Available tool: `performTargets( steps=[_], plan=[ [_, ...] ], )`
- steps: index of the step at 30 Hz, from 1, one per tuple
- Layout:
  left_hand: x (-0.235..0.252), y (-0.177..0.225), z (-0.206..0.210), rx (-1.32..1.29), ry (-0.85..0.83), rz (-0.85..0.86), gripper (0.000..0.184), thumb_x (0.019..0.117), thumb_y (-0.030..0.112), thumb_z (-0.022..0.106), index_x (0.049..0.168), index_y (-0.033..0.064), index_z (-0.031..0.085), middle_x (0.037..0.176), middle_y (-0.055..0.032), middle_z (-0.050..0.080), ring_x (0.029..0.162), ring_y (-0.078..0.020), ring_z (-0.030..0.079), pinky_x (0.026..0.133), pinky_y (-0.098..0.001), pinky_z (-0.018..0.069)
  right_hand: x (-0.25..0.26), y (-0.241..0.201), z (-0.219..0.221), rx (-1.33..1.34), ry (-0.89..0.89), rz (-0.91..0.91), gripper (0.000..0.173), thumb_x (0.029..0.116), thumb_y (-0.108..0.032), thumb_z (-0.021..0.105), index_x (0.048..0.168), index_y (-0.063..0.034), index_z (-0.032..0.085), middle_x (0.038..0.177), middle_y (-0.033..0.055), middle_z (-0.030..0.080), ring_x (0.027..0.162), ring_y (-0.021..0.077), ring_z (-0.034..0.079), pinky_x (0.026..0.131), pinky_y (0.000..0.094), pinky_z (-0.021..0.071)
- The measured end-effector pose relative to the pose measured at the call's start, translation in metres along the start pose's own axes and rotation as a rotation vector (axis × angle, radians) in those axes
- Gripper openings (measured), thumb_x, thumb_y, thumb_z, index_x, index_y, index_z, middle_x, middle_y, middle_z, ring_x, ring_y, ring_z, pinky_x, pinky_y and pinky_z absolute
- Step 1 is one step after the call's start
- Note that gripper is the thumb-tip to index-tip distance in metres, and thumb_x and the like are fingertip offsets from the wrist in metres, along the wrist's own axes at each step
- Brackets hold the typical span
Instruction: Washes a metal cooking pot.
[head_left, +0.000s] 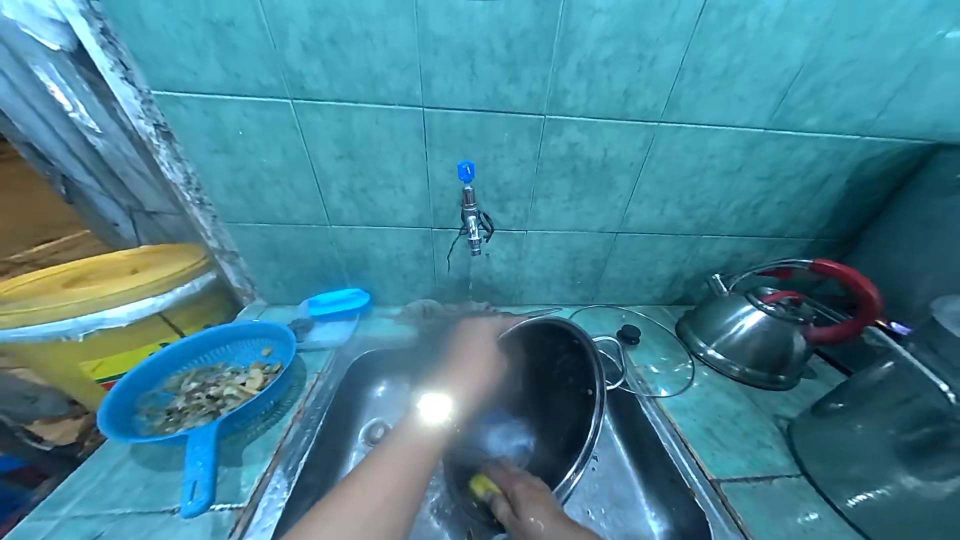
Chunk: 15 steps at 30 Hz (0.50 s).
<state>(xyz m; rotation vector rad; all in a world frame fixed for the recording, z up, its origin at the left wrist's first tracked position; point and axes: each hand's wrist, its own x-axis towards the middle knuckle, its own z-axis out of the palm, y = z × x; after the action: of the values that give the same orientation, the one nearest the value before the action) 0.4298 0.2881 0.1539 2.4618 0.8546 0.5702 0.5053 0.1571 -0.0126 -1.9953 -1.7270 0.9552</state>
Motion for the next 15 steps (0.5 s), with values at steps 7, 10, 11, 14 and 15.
performTargets(
  steps=[7, 10, 11, 14, 15],
  plan=[
    [-0.002, -0.006, 0.002, 0.030, -0.040, 0.023, 0.053, 0.0898, -0.004, 0.063, 0.135, 0.0228, 0.068, 0.127, -0.0046, 0.071, 0.114, -0.0226, 0.068, 0.098, -0.0476, 0.0544, 0.059, 0.054, -0.039, -0.638, -0.104, 0.161, 0.044, 0.1051, -0.029, 0.051, 0.148, -0.0184, 0.054, 0.160, 0.0196, 0.040, 0.150, 0.0434, 0.032, 0.122, 0.0697, 0.0129],
    [-0.007, 0.002, 0.004, 0.012, -0.060, -0.042, 0.056, 0.0915, -0.005, 0.061, 0.138, 0.0262, 0.066, 0.137, -0.0037, 0.066, 0.127, -0.0221, 0.062, 0.106, -0.0451, 0.0500, 0.074, 0.038, -0.026, -0.553, -0.114, 0.273, 0.055, 0.0987, -0.023, 0.060, 0.149, -0.0047, 0.051, 0.156, 0.0295, 0.040, 0.148, 0.0496, 0.032, 0.122, 0.0699, 0.0143],
    [-0.009, 0.004, 0.005, 0.014, -0.071, -0.054, 0.057, 0.0924, -0.004, 0.060, 0.139, 0.0278, 0.065, 0.139, -0.0037, 0.064, 0.129, -0.0229, 0.059, 0.108, -0.0449, 0.0483, 0.075, 0.029, -0.018, -0.492, -0.137, 0.297, 0.062, 0.0965, -0.025, 0.065, 0.151, -0.0008, 0.047, 0.158, 0.0326, 0.035, 0.148, 0.0519, 0.030, 0.121, 0.0692, 0.0166],
    [-0.009, 0.002, 0.009, 0.021, -0.069, -0.054, 0.060, 0.0915, -0.006, 0.059, 0.141, 0.0282, 0.064, 0.139, -0.0046, 0.064, 0.131, -0.0260, 0.058, 0.109, -0.0478, 0.0464, 0.072, 0.004, 0.004, -0.235, -0.158, 0.244, 0.075, 0.0919, -0.026, 0.072, 0.153, 0.0038, 0.041, 0.162, 0.0315, 0.027, 0.150, 0.0499, 0.027, 0.121, 0.0642, 0.0229],
    [-0.008, -0.001, 0.008, 0.025, -0.055, -0.052, 0.060, 0.0917, -0.006, 0.059, 0.141, 0.0272, 0.064, 0.138, -0.0049, 0.065, 0.129, -0.0261, 0.059, 0.108, -0.0486, 0.0474, 0.069, -0.004, 0.008, -0.123, -0.147, 0.182, 0.070, 0.0969, -0.024, 0.067, 0.155, 0.0033, 0.039, 0.162, 0.0302, 0.030, 0.151, 0.0470, 0.028, 0.122, 0.0615, 0.0235]
  ],
)
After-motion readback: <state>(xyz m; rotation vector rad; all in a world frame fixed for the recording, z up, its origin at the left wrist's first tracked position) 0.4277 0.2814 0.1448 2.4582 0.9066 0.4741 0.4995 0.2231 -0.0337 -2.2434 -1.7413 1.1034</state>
